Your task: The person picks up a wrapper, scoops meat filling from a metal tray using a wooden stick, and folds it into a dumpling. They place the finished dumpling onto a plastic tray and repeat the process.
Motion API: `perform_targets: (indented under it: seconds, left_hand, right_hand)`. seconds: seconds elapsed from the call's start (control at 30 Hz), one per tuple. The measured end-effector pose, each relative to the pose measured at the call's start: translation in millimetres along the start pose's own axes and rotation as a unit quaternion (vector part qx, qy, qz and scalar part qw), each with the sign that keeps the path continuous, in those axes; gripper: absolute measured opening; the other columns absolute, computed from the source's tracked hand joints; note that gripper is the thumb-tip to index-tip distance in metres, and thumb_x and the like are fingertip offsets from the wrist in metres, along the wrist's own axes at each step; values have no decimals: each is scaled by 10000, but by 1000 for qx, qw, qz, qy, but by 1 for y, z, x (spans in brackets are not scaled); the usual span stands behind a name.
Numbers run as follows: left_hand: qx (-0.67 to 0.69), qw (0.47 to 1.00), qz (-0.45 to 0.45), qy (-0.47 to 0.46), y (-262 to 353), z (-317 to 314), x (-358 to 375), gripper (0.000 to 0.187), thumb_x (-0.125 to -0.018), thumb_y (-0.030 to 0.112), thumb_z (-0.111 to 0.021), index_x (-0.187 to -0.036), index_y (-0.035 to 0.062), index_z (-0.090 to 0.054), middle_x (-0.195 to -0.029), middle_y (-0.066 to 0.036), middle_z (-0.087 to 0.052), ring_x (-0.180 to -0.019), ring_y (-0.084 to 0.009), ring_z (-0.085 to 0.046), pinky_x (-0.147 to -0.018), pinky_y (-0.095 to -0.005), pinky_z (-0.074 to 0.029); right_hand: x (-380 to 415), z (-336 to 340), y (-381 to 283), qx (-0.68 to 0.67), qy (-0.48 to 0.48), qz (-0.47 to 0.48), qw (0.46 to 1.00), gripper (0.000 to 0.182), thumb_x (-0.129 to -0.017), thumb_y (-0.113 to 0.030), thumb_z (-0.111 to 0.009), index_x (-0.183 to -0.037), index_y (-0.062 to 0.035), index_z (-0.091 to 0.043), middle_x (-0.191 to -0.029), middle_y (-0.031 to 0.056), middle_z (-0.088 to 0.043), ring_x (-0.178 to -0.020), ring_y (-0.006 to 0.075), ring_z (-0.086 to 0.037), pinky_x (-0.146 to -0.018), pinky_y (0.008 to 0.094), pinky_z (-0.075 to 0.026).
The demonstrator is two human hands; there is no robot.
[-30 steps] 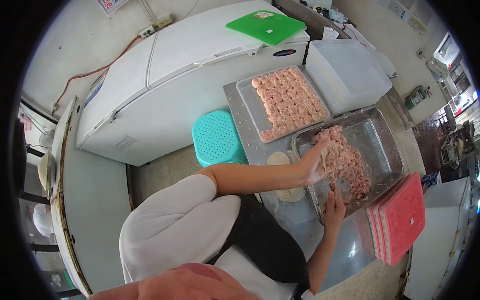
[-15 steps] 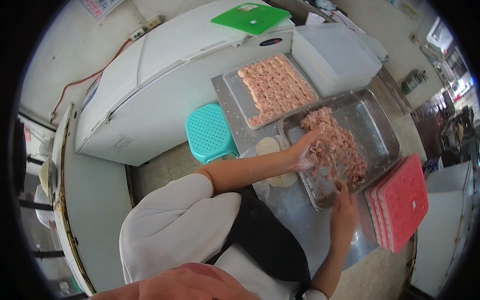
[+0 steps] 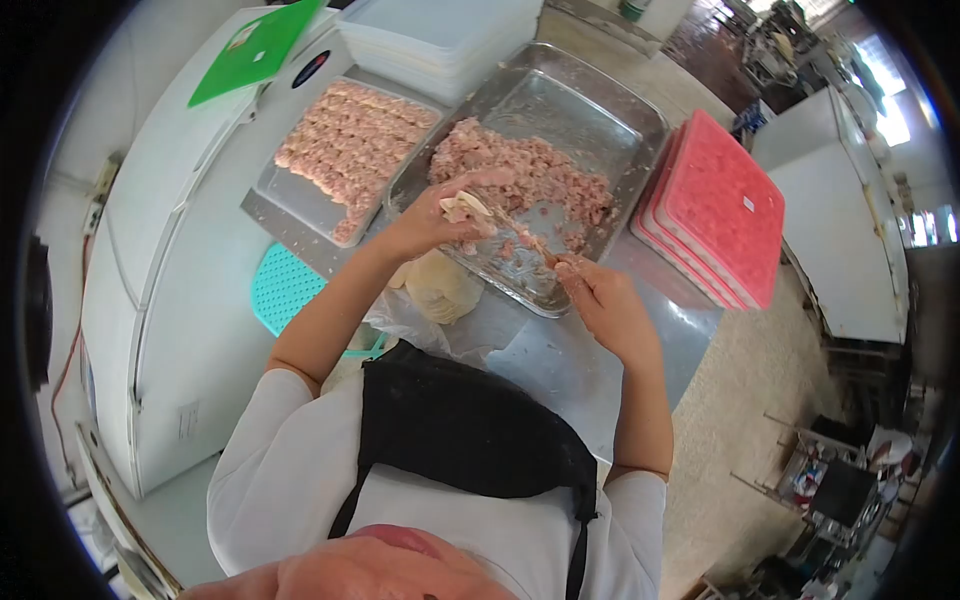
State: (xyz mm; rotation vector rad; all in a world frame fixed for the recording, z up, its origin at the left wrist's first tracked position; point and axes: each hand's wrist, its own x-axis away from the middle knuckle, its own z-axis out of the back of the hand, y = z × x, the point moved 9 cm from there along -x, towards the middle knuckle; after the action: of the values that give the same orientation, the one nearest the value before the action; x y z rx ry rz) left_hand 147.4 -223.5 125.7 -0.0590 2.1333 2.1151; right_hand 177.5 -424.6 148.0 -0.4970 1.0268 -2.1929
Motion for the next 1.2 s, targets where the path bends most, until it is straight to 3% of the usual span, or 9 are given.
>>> perform_targets:
  seconds: [0.07, 0.17, 0.3, 0.37, 0.5, 0.77, 0.83, 1.0, 1.2]
  left_hand:
    - [201, 968, 150, -16, -37, 0, 1, 501, -810, 71, -689, -1269, 60, -490, -1115, -68, -595, -990, -167, -606, -781, -286, -507]
    - [476, 867, 151, -2, -32, -7, -2, 461, -807, 32, -678, -1236, 68, -511, -1019, -45, -624, -915, -158, -618, -704, -290, -509]
    - [392, 905, 146, -70, -32, -3, -7, 508, -797, 47, -700, -1263, 78, -500, -982, -12, -621, -874, -127, -594, -725, -281, -499]
    - [94, 988, 104, -61, -42, 18, -17, 516, -787, 69, -725, -1259, 83, -518, -998, -11, -624, -909, -116, -586, -775, -278, -493]
    - [22, 980, 156, -122, -33, 26, -23, 495, -780, 85, -738, -1237, 84, -548, -999, -4, -628, -924, -95, -571, -816, -269, -478]
    - [-38, 986, 5, -164, -67, 54, -54, 364, -748, 153, -767, -1067, 42, -630, -1014, -36, -646, -934, -98, -589, -824, -256, -473]
    - [-16, 988, 57, -140, -69, 65, -63, 368, -746, 167, -769, -1060, 35, -630, -1027, -46, -647, -938, -103, -591, -820, -258, -476]
    - [-14, 983, 98, -154, -66, 74, -71, 413, -767, 217, -757, -1097, 20, -605, -1050, -76, -652, -944, -111, -595, -787, -264, -485]
    - [432, 857, 260, -108, -81, 50, -75, 411, -902, 149, -598, -1271, 35, -456, -1196, -145, -562, -1102, -253, -572, -915, -371, -500]
  right_hand:
    - [1, 6, -12, 58, 9, 11, 998, 318, -979, -258, -483, -1085, -5, -642, -634, -47, -464, -550, 46, -400, -518, 220, -346]
    - [-1, 17, 0, 9, 63, -59, 996, 317, -973, -251, -491, -1075, 8, -643, -716, 24, -576, -620, 100, -480, -599, 262, -426]
    - [-3, 7, -8, 57, 86, -25, 994, 313, -971, -252, -491, -1083, 0, -639, -865, 121, -655, -758, 156, -576, -721, 298, -469]
    - [-4, -2, -25, 53, 60, -62, 995, 314, -973, -258, -489, -1086, -8, -641, -892, 143, -663, -792, 170, -599, -745, 302, -474]
    - [-5, -12, -47, 100, 60, -102, 988, 299, -959, -243, -523, -1091, 0, -636, -976, 180, -670, -835, 229, -640, -756, 317, -482]
    - [-25, -42, -85, 217, 133, -73, 964, 273, -918, -220, -578, -1100, -24, -634, -881, 171, -648, -746, 333, -618, -689, 372, -496]
    - [-28, -29, -96, 240, 288, -40, 926, 281, -915, -218, -568, -1130, -44, -618, -831, 145, -633, -737, 346, -610, -655, 409, -494]
    - [-43, -54, 11, 316, 184, -155, 918, 290, -934, -228, -530, -1157, -56, -599, -861, 153, -631, -778, 354, -621, -652, 423, -492]
    - [-19, -47, -47, 246, 285, -148, 914, 281, -938, -228, -520, -1178, -105, -598, -895, 168, -632, -800, 364, -619, -685, 426, -499]
